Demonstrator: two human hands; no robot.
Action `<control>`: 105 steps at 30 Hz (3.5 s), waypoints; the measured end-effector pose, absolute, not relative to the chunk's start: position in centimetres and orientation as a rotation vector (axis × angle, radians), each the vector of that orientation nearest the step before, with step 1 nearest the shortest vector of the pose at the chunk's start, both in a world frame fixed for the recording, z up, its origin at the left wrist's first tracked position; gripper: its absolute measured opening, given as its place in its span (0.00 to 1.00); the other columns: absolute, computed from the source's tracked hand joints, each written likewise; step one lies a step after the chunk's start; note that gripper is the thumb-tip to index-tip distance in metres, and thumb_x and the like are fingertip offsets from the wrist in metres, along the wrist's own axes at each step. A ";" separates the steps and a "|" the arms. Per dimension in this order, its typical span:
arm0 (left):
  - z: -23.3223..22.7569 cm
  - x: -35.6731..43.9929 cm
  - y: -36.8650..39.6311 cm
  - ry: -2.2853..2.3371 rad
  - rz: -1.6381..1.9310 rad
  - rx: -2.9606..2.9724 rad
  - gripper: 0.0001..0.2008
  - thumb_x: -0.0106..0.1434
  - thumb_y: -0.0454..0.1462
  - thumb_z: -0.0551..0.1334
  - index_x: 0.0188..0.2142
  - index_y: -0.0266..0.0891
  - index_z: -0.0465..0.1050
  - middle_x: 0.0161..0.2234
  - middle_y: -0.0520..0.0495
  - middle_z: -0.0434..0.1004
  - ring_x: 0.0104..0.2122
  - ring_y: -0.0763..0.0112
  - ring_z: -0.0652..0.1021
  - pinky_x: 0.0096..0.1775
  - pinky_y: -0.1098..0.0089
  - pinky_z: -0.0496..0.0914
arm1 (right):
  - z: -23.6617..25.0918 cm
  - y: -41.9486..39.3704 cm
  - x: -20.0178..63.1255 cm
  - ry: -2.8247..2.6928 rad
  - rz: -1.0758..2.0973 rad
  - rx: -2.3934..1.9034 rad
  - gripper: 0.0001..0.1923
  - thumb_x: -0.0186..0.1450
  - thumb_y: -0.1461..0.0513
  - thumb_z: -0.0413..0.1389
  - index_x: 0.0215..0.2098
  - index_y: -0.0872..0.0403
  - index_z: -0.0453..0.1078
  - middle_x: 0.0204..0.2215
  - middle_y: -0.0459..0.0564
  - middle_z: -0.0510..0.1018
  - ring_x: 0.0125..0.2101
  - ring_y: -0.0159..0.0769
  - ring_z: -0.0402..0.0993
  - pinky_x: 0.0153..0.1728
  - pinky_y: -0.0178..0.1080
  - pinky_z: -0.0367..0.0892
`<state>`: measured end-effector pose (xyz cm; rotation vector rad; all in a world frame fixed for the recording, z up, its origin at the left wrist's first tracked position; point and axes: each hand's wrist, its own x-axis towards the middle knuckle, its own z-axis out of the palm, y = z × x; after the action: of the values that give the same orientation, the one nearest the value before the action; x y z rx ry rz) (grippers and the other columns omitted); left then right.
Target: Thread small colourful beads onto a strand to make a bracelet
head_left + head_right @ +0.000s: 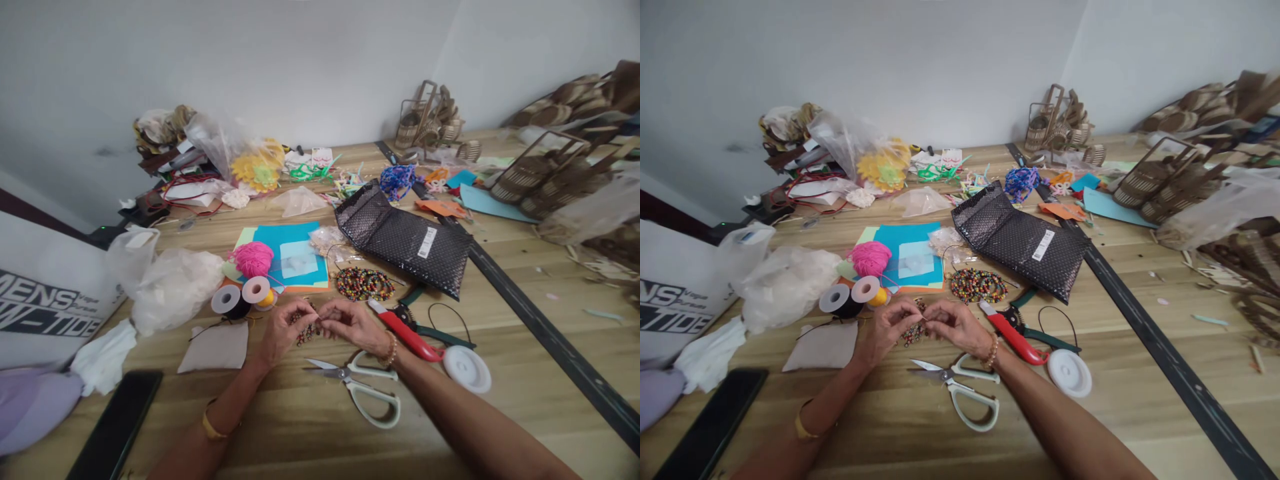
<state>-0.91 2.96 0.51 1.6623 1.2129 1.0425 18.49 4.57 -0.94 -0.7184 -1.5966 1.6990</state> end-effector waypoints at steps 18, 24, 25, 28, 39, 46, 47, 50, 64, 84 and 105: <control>-0.4 -0.8 3.3 1.300 1.079 1.951 0.06 0.62 0.34 0.62 0.28 0.37 0.75 0.28 0.47 0.78 0.31 0.67 0.76 0.37 0.68 0.70 | -1.5 4.8 18.4 -1.608 1.522 -0.924 0.18 0.65 0.48 0.55 0.31 0.56 0.68 0.22 0.45 0.71 0.21 0.28 0.63 0.24 0.32 0.60; -1.5 -1.0 3.4 1.362 1.009 2.289 0.06 0.62 0.31 0.61 0.30 0.39 0.77 0.30 0.47 0.77 0.35 0.66 0.75 0.40 0.66 0.70 | -2.5 5.1 18.4 -1.602 1.373 -0.981 0.17 0.65 0.50 0.55 0.31 0.56 0.69 0.21 0.44 0.68 0.22 0.28 0.59 0.22 0.31 0.55; -1.6 -1.0 3.4 1.371 0.972 2.328 0.07 0.63 0.31 0.61 0.30 0.39 0.77 0.30 0.47 0.77 0.36 0.66 0.74 0.40 0.66 0.70 | -2.5 5.1 18.4 -1.606 1.360 -0.979 0.17 0.65 0.50 0.55 0.31 0.56 0.69 0.21 0.44 0.68 0.22 0.28 0.59 0.22 0.31 0.56; -1.7 -0.8 3.3 1.398 0.859 2.398 0.06 0.62 0.32 0.62 0.31 0.40 0.77 0.32 0.46 0.76 0.37 0.64 0.73 0.42 0.63 0.70 | -2.5 5.2 18.3 -1.616 1.323 -0.976 0.17 0.66 0.50 0.55 0.31 0.56 0.69 0.22 0.44 0.67 0.23 0.29 0.59 0.24 0.32 0.57; -1.6 -0.2 3.2 1.428 0.722 2.430 0.10 0.66 0.32 0.58 0.38 0.40 0.79 0.33 0.45 0.72 0.38 0.61 0.70 0.42 0.61 0.68 | -2.4 5.1 18.3 -1.607 1.349 -0.987 0.18 0.65 0.49 0.55 0.30 0.56 0.68 0.22 0.44 0.67 0.23 0.29 0.58 0.23 0.32 0.56; -1.7 -0.1 3.3 1.398 0.695 2.467 0.09 0.66 0.32 0.58 0.37 0.40 0.79 0.32 0.44 0.73 0.38 0.61 0.70 0.43 0.61 0.67 | -2.3 5.2 18.2 -1.607 1.345 -0.983 0.18 0.64 0.49 0.56 0.30 0.56 0.68 0.22 0.44 0.68 0.23 0.30 0.60 0.25 0.33 0.57; -1.7 -0.1 3.3 1.395 0.696 2.467 0.09 0.66 0.32 0.58 0.37 0.40 0.79 0.32 0.45 0.73 0.38 0.61 0.70 0.43 0.60 0.67 | -2.3 5.2 18.2 -1.606 1.344 -0.980 0.18 0.64 0.49 0.56 0.30 0.56 0.69 0.22 0.44 0.68 0.23 0.30 0.60 0.25 0.33 0.58; -1.8 -0.3 3.3 1.390 0.709 2.437 0.09 0.65 0.32 0.59 0.35 0.40 0.79 0.32 0.45 0.74 0.38 0.61 0.71 0.43 0.60 0.67 | -2.4 5.2 18.2 -1.608 1.353 -0.972 0.17 0.64 0.50 0.57 0.30 0.56 0.69 0.22 0.45 0.69 0.24 0.30 0.62 0.26 0.33 0.59; -0.3 -0.7 3.7 1.412 1.060 1.879 0.04 0.60 0.34 0.63 0.30 0.39 0.78 0.30 0.47 0.82 0.33 0.66 0.78 0.40 0.66 0.72 | -2.3 5.3 18.3 -1.461 1.413 -1.005 0.19 0.61 0.48 0.59 0.30 0.56 0.69 0.19 0.43 0.69 0.20 0.28 0.61 0.22 0.32 0.56; 0.1 -1.3 3.6 1.310 0.968 1.397 0.07 0.53 0.38 0.68 0.30 0.37 0.79 0.29 0.47 0.83 0.31 0.66 0.80 0.36 0.69 0.75 | -2.1 5.1 18.3 -1.660 1.338 -0.913 0.13 0.65 0.54 0.56 0.30 0.55 0.69 0.23 0.46 0.72 0.24 0.31 0.66 0.26 0.33 0.62; -0.1 -1.4 3.7 1.214 0.943 1.288 0.09 0.49 0.39 0.71 0.28 0.37 0.79 0.31 0.47 0.82 0.32 0.66 0.79 0.38 0.69 0.73 | -1.3 4.9 18.6 -1.764 1.288 -0.831 0.12 0.66 0.56 0.56 0.30 0.56 0.70 0.25 0.47 0.73 0.26 0.31 0.67 0.27 0.33 0.62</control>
<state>-1.44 3.70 -0.11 1.2885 1.2140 0.9428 18.62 4.90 -1.31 -0.8310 -1.7641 1.2876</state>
